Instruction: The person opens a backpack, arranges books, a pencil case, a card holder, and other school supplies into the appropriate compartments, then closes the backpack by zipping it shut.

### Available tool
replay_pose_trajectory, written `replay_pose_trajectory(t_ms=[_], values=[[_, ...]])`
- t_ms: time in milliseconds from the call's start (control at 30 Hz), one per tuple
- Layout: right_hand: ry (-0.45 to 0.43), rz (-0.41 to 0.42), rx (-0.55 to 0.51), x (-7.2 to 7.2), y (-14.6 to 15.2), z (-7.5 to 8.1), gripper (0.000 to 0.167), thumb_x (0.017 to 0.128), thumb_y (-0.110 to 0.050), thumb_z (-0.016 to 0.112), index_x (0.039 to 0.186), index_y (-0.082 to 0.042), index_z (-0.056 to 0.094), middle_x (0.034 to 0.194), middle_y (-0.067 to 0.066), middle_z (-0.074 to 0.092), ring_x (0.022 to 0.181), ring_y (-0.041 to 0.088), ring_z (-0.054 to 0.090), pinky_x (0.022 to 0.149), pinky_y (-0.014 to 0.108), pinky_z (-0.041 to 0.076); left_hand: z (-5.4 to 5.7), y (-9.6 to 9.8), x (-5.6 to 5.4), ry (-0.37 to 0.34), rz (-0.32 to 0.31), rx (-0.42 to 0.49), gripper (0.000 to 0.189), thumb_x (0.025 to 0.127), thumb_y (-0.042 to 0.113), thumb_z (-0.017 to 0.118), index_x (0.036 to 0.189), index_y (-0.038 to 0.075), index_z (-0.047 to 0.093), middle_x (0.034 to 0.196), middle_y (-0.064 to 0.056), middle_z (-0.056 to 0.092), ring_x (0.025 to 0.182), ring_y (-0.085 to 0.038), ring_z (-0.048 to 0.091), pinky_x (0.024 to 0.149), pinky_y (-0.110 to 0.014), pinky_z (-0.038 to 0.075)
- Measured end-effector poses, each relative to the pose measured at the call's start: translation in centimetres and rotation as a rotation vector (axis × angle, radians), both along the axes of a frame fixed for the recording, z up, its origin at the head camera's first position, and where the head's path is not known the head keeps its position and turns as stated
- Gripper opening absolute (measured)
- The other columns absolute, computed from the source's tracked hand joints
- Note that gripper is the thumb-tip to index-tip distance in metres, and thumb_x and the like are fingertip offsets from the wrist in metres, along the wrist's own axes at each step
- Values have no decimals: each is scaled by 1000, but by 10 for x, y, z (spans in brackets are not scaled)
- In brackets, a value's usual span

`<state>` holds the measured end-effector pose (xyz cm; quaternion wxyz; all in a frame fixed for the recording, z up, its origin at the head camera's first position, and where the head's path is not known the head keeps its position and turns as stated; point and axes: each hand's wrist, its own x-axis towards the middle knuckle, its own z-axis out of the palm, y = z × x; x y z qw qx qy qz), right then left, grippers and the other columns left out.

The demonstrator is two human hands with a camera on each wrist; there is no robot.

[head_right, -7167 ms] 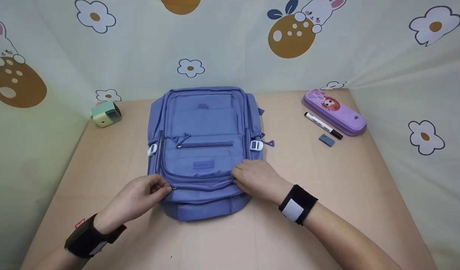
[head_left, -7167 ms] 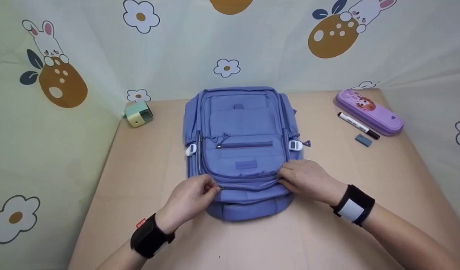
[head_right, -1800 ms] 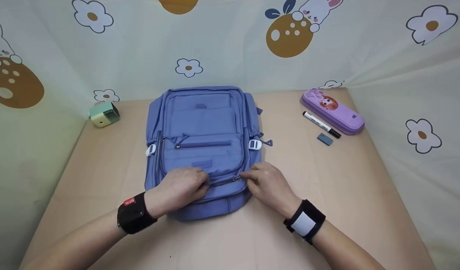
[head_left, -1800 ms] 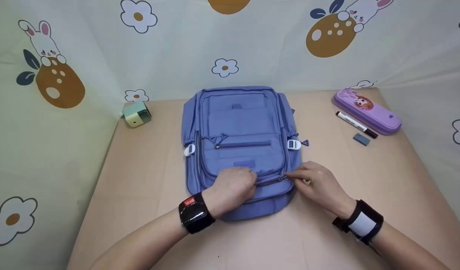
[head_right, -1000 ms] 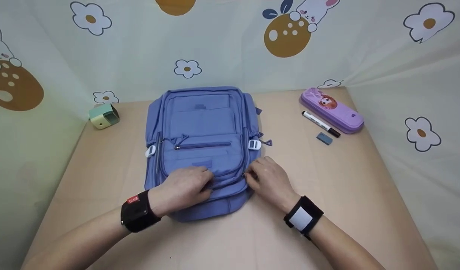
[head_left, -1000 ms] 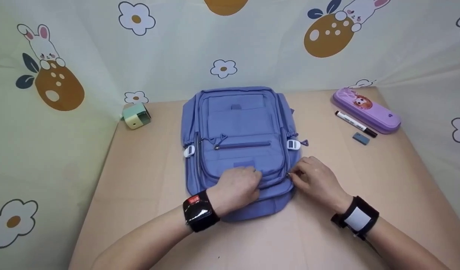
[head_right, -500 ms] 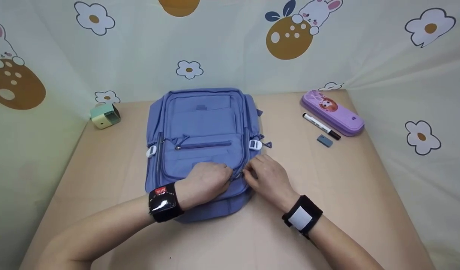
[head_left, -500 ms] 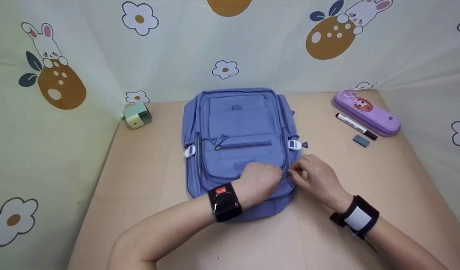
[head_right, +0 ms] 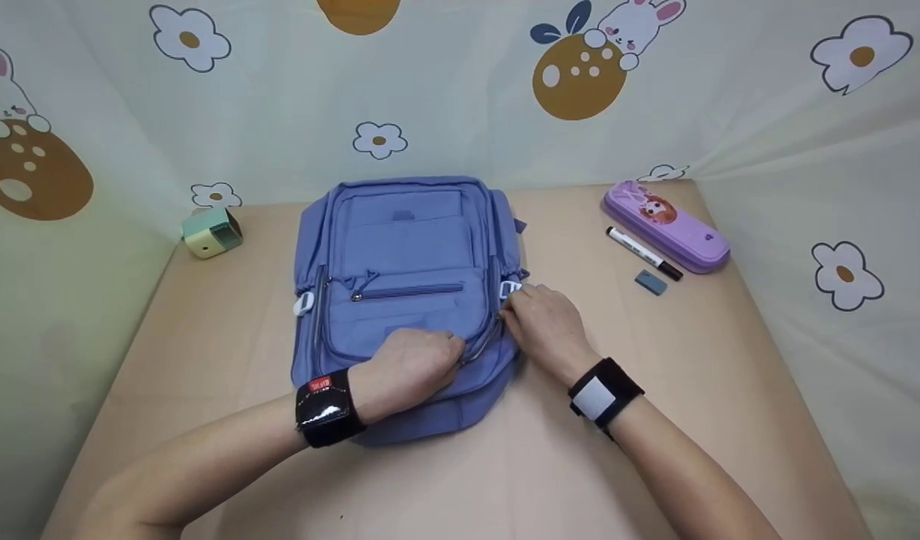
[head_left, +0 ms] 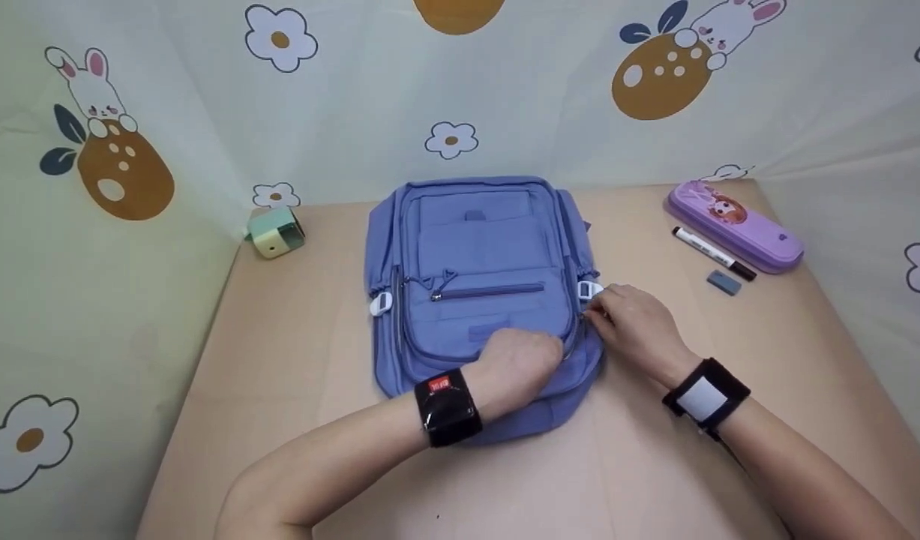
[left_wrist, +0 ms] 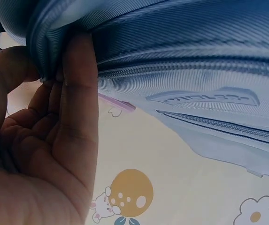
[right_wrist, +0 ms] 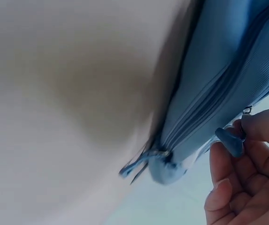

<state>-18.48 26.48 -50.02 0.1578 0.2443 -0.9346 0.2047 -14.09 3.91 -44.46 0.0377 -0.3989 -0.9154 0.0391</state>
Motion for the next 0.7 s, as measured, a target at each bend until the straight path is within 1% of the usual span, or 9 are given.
replay_pose_trajectory(t_ms=[100,233,367,500,600,700], values=[[19,0,38,-8,0,-1,9,92,-13,77,93,-8,69,86,6,66,78,29,63,68,45,51,-1,0,0,-2,-9,-3,7,90,13,70,86,16,67,74,4,64,61,-14,62,47,-32,53],[50,14,66,-12,0,-2,9,93,-15,75,93,-9,68,86,6,65,77,31,62,67,48,50,-2,-1,0,6,-18,6,7,91,14,69,85,16,67,73,3,64,61,-15,63,46,-34,53],[59,12,57,-9,3,-2,10,92,-13,75,93,-9,67,86,6,64,78,29,61,68,46,49,-1,0,-2,-27,-8,20,7,92,13,69,85,15,67,74,3,64,61,-15,63,47,-33,53],[62,25,56,-5,5,1,9,91,-12,76,94,-10,68,87,5,64,79,28,61,69,45,49,0,0,-2,-56,5,30,7,90,12,69,85,15,66,74,2,64,62,-16,63,48,-33,53],[74,44,70,-2,5,5,9,91,-12,76,94,-10,68,86,4,63,79,27,61,68,44,48,-1,-1,-3,-53,13,38,9,89,10,69,84,16,65,73,2,63,62,-16,62,47,-33,52],[95,55,86,-3,6,6,10,91,-12,77,94,-10,68,86,3,63,77,27,60,67,43,48,0,-1,-2,-52,11,33,8,90,10,69,85,16,65,74,2,63,62,-16,62,47,-33,52]])
